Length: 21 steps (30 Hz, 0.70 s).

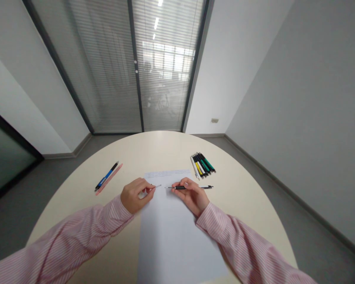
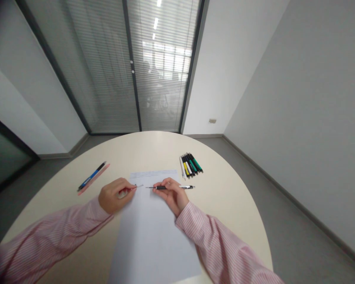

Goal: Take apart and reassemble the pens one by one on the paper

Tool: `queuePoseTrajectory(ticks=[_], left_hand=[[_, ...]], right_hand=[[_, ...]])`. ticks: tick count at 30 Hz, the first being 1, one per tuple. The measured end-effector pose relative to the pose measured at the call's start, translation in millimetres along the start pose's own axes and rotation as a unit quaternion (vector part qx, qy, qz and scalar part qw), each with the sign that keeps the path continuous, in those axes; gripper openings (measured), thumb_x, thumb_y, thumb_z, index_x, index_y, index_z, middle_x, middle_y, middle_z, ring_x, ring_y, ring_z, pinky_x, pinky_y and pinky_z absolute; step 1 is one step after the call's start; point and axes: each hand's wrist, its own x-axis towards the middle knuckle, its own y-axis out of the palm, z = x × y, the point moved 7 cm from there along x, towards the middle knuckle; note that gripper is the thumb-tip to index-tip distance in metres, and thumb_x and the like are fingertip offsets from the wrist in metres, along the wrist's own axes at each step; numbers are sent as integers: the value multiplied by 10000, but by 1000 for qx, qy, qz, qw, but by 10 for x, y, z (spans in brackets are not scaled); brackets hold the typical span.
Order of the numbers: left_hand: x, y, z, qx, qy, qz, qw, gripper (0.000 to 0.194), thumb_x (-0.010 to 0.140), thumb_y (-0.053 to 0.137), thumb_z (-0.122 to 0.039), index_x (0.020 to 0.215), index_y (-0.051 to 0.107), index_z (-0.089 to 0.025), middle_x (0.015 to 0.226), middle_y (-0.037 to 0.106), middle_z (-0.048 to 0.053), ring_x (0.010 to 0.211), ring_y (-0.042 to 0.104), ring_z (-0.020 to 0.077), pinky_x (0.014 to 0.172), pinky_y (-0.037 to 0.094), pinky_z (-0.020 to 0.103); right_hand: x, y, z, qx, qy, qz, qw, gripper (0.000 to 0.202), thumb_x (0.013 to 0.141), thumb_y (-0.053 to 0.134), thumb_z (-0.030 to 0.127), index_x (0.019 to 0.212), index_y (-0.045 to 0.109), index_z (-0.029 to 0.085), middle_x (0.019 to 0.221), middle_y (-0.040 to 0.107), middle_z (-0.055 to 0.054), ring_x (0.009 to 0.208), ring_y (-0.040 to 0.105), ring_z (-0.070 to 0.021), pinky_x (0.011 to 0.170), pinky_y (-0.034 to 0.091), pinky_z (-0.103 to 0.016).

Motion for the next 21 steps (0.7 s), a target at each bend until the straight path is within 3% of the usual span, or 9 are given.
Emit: queuePoseTrajectory(ticks=[6, 10, 17, 19, 21], left_hand=[[-154, 208, 80, 150, 48, 68, 985, 244, 826, 523, -195, 592, 585, -161, 500, 538, -5, 487, 506, 122, 507, 382, 238], [-219, 290, 146, 179, 43, 94, 978, 290, 865, 492, -234, 607, 607, -166, 516, 572, 5, 501, 538, 135, 504, 384, 244], [-189, 263, 158, 132, 28, 93, 986, 287, 884, 487, -289, 684, 652, -168, 540, 599, 7, 514, 557, 133, 505, 413, 236], [-150, 224, 130, 72, 5, 86, 994, 204, 855, 539, -320, 828, 666, -162, 581, 609, -1, 515, 545, 111, 525, 433, 217], [-110, 191, 97, 2, -22, 81, 996, 258, 824, 585, -336, 1005, 631, -159, 686, 640, 8, 541, 544, 94, 539, 449, 197]], right_hand=[[12, -7, -7, -11, -13, -4, 1000, 32, 694, 597, 178, 714, 587, 155, 868, 704, -88, 862, 653, -201, 942, 415, -381], [16, 0, -11, -20, -17, -1, 1000, 23, 695, 593, 170, 711, 593, 153, 881, 704, -91, 875, 649, -206, 961, 399, -404], [17, -11, -12, -22, -13, -12, 1000, 31, 687, 609, 170, 703, 594, 149, 886, 705, -95, 880, 653, -208, 974, 394, -404], [14, 0, -17, -23, -8, -7, 1000, 39, 687, 611, 170, 711, 595, 145, 891, 705, -101, 887, 655, -212, 972, 398, -400], [7, 32, -39, -28, 8, 10, 1000, 57, 694, 616, 177, 733, 597, 140, 905, 704, -106, 896, 656, -216, 964, 407, -398]])
